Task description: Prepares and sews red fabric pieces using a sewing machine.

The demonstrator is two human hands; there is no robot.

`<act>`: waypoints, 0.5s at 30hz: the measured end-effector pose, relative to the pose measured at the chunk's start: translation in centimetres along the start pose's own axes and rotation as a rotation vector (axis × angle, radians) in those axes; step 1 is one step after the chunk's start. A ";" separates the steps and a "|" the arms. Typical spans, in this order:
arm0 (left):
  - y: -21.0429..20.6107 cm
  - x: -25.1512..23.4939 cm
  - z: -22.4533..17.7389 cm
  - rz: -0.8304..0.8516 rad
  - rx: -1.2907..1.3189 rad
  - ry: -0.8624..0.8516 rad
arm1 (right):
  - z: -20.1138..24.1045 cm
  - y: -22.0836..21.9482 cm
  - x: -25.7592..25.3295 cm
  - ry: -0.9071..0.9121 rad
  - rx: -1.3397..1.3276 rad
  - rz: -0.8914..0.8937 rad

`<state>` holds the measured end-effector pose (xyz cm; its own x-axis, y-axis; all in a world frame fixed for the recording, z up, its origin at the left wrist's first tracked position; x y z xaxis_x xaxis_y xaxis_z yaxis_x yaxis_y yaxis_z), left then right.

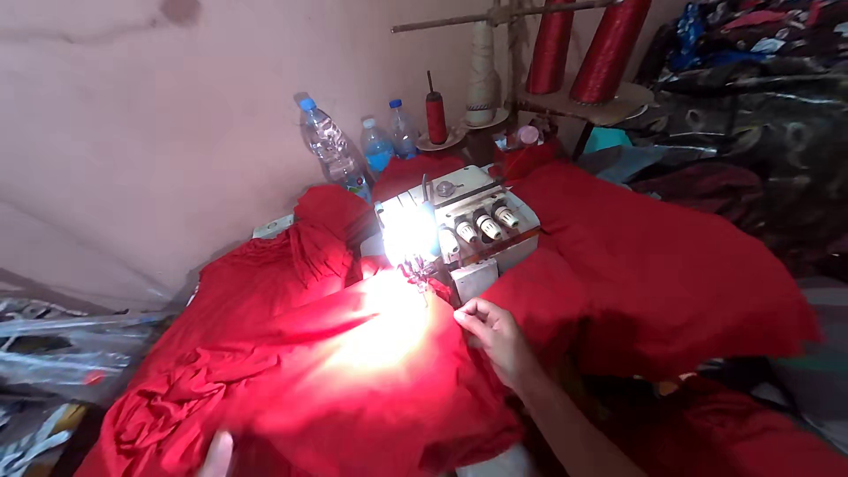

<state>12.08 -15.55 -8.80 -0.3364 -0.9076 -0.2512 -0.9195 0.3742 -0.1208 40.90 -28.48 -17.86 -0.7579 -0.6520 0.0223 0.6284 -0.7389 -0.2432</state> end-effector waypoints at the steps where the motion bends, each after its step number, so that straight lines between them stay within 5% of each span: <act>1: -0.5 -0.8 0.3 0.028 -0.006 0.005 | -0.3 -0.4 0.2 -0.025 -0.033 0.002; 5: -2.6 1.6 7.9 -0.001 -0.106 0.293 | -1.3 -1.5 1.0 0.010 -0.006 -0.008; 15: 0.9 3.8 6.6 -0.251 -0.177 0.020 | -1.5 -1.9 1.3 0.284 0.170 -0.157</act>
Point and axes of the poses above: each hand's wrist, its own x-axis away from the middle knuckle, its own y-axis out of the back of the hand, z = x × y, the point moved 9 cm from there along -x, towards the middle knuckle, and after that the axes turned 5 degrees about -y, right-handed, at the moved point
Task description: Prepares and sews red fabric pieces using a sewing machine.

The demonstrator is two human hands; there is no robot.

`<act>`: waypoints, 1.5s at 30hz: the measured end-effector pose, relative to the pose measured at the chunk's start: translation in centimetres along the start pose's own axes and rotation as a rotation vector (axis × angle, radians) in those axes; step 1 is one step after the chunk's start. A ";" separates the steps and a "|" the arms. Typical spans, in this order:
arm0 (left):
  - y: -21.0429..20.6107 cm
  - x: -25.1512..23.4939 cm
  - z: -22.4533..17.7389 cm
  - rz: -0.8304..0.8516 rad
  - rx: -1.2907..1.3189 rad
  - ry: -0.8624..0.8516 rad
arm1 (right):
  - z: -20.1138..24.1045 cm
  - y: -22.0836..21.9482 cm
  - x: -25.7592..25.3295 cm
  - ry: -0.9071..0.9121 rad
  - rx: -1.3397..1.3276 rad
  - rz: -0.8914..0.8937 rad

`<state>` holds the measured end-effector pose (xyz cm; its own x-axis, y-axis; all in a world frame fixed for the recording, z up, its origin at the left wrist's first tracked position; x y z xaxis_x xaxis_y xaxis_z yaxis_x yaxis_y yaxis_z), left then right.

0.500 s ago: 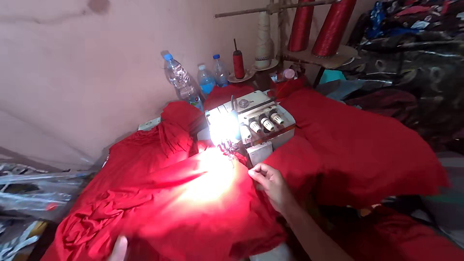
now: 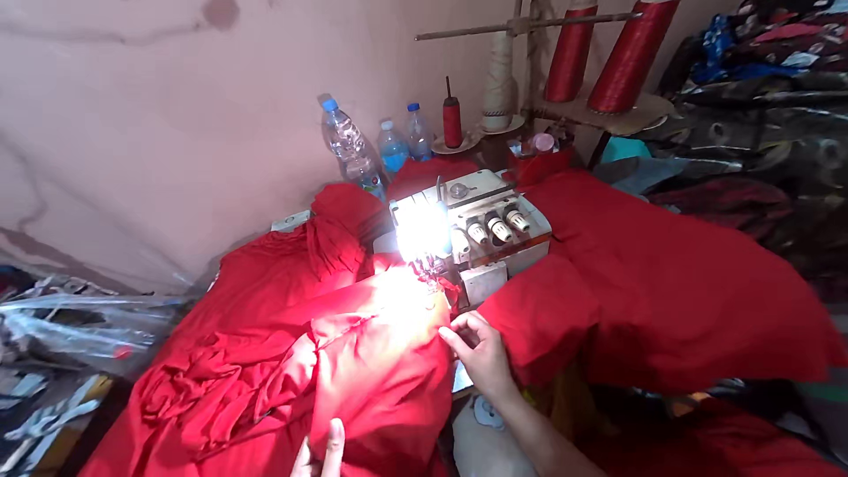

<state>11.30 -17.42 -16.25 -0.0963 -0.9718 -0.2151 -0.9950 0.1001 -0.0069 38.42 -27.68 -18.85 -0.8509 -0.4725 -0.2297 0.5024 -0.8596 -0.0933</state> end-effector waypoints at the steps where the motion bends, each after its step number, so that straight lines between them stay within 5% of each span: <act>1: 0.2 -0.2 -0.2 0.001 -0.013 -0.015 | 0.3 0.1 0.0 0.010 -0.038 -0.002; 3: 0.5 -0.6 -0.3 0.000 -0.071 -0.030 | 0.2 -0.4 -0.1 -0.129 -0.264 0.110; 7: 0.8 -1.1 -0.1 -0.002 -0.108 -0.041 | -1.1 -3.5 1.8 -0.693 -0.746 0.458; 11: 0.9 -1.4 0.0 -0.001 -0.122 -0.034 | -1.7 -3.0 2.1 -0.457 -0.311 0.497; 16: 0.6 -1.7 -0.7 -0.050 -0.167 -0.041 | -1.1 -3.4 3.3 -0.609 -0.741 0.626; 21: 0.5 -2.0 -0.6 -0.027 -0.142 -0.053 | -1.7 -3.4 2.3 -0.589 -0.516 0.681; 28: 0.4 -1.5 0.3 0.010 -0.068 -0.011 | -1.9 -1.9 0.8 -0.422 -0.242 0.340; 36: 0.7 -1.8 0.1 -0.021 -0.117 -0.026 | -1.3 -1.3 1.3 -0.300 -0.227 0.164; 40: 0.3 -1.7 0.4 0.012 -0.079 -0.038 | -2.2 -2.1 1.7 -0.422 -0.181 0.285; 45: 0.3 -1.9 0.5 0.005 -0.122 -0.045 | -2.9 -0.6 5.5 -0.329 -0.084 0.339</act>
<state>11.20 -15.43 -16.34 -0.1023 -0.9605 -0.2590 -0.9908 0.0753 0.1120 33.92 -29.14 -22.89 -0.6334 -0.7717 0.0573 0.7592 -0.6340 -0.1472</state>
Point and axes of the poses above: each hand's wrist, its own x-axis away from the middle knuckle, its own y-axis out of the back of the hand, z = x × y, the point moved 9 cm from there along -x, towards the middle knuckle, and after that the axes turned 5 degrees about -y, right-handed, at the moved point
